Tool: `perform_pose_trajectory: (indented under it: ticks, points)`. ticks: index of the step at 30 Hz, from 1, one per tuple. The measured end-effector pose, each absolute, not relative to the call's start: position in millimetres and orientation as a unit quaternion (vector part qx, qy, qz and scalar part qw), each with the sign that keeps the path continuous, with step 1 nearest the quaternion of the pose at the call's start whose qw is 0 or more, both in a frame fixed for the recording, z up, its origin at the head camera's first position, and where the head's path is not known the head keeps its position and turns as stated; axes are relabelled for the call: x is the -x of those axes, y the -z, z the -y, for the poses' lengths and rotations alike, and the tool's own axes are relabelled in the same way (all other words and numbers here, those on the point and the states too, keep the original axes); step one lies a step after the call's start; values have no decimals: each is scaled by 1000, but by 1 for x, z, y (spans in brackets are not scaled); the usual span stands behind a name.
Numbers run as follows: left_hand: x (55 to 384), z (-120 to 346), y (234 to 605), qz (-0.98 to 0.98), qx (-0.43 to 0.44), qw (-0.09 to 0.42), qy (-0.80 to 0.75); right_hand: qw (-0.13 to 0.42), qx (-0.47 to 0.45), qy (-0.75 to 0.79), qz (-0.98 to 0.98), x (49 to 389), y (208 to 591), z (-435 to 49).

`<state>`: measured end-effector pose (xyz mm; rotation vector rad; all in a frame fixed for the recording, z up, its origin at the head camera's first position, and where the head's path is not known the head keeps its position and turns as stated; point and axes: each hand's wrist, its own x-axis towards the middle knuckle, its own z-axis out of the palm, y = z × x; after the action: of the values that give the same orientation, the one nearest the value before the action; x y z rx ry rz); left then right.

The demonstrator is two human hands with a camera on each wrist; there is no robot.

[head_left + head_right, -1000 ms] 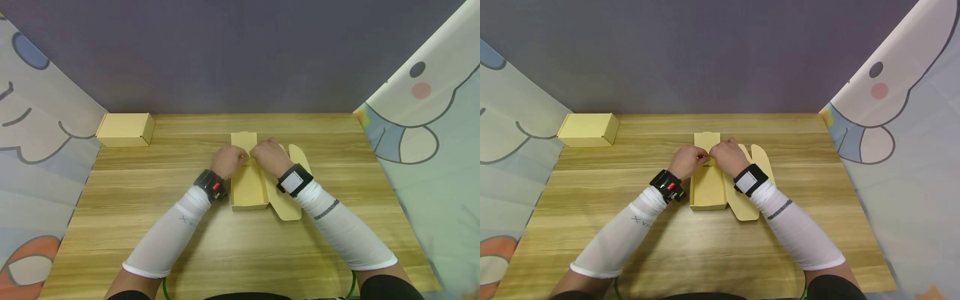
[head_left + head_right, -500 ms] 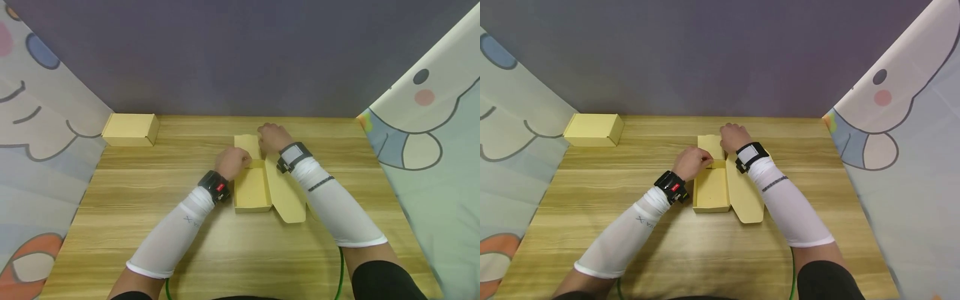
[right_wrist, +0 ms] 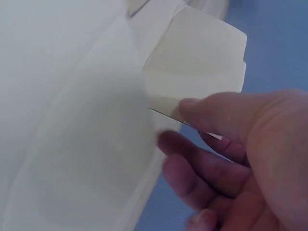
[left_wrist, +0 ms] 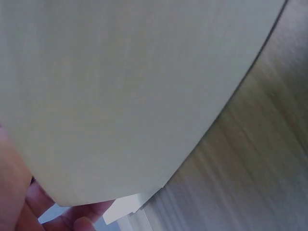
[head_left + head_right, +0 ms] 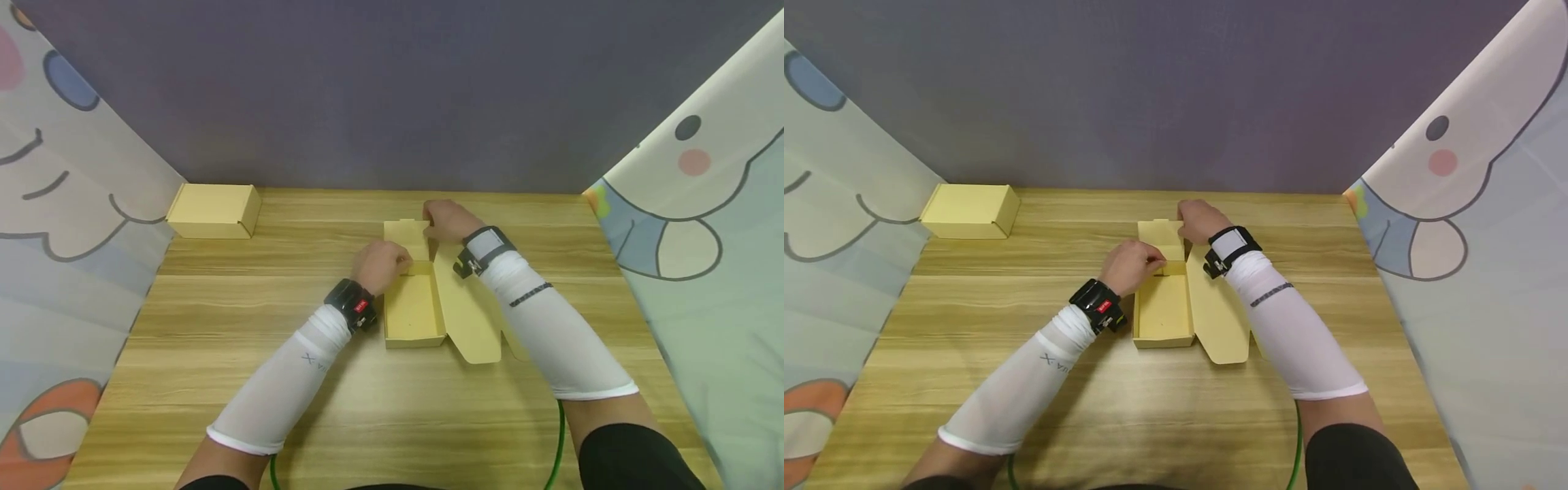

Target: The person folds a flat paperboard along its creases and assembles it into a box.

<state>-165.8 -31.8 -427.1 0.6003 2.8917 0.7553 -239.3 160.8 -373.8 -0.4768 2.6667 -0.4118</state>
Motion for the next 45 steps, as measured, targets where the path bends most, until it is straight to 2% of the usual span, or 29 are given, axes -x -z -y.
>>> perform_pose_trajectory:
  ticks: [9, 21, 31, 38, 45]
  points:
    - [165, 33, 428, -948, -193, 33, -250, 262, 171, 214, -925, 204, 364, -168]
    - [160, 33, 429, -947, -187, 20, -260, 211, 180, 240, -930, 195, 382, -175]
    - [146, 51, 426, -910, -144, 15, -389, 199, 177, 264, -927, 193, 389, -178]
    - [140, 66, 420, -864, -63, 91, -491, 183, 173, 307, -918, 187, 393, -180]
    - [149, 75, 413, -838, -29, 166, -520, 140, 173, 306, -926, 179, 398, -180]
